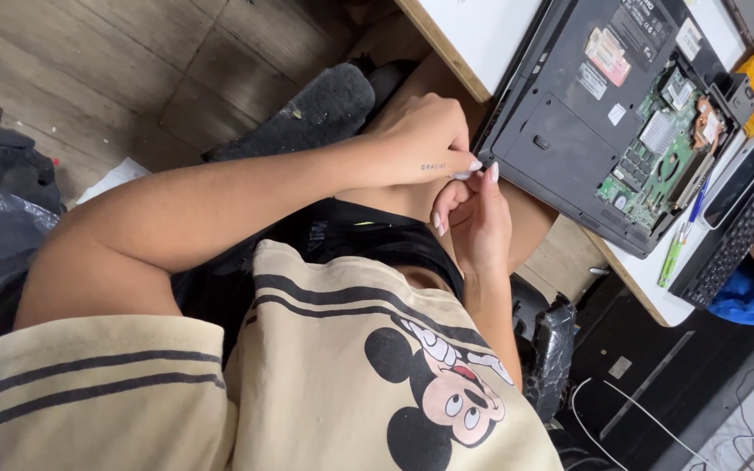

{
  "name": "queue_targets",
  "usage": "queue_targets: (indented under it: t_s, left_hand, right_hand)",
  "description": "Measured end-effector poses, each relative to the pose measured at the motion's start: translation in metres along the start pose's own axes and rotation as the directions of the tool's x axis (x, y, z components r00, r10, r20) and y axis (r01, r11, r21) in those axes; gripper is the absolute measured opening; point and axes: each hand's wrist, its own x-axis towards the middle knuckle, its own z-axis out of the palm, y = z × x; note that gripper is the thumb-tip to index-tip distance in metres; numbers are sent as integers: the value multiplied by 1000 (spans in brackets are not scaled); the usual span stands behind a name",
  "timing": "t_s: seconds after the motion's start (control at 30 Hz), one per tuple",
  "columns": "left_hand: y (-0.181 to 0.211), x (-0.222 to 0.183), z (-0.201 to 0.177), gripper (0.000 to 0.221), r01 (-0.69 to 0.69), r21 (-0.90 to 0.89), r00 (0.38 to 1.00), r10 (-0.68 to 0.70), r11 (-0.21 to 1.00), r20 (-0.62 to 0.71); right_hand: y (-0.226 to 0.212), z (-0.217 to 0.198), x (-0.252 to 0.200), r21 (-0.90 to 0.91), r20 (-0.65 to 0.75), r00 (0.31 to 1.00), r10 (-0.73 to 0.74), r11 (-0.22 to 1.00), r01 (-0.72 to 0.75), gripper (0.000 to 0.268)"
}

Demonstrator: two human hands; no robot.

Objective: Disassembling a laptop by prying open the outer casing and manipulating internal hardware components.

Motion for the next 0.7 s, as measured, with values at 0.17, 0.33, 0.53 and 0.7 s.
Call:
queue_targets:
  t_s: [0.17, 0.33, 0.53, 0.7]
  left_hand:
    - [24, -20, -25, 72, -6, -3, 1000, 6, 1000, -14]
    - [18, -12, -20, 63, -93, -109, 992, 82, 990, -99]
    - [31, -24, -24, 60, -55, -233, 998, 44, 971, -54]
    - [25, -16, -19, 48, -123, -220, 991, 107, 968, -82]
  right_hand:
    - [-47, 29, -10, -3, -13, 993, 114, 994, -114, 55]
    - [-51, 24, -10, 61, -144, 982, 126, 991, -118, 43]
    - [-51, 17, -11, 60, -191, 975, 117, 992, -107, 43]
    - [-50, 13, -13, 76, -204, 972, 113, 992, -99, 42]
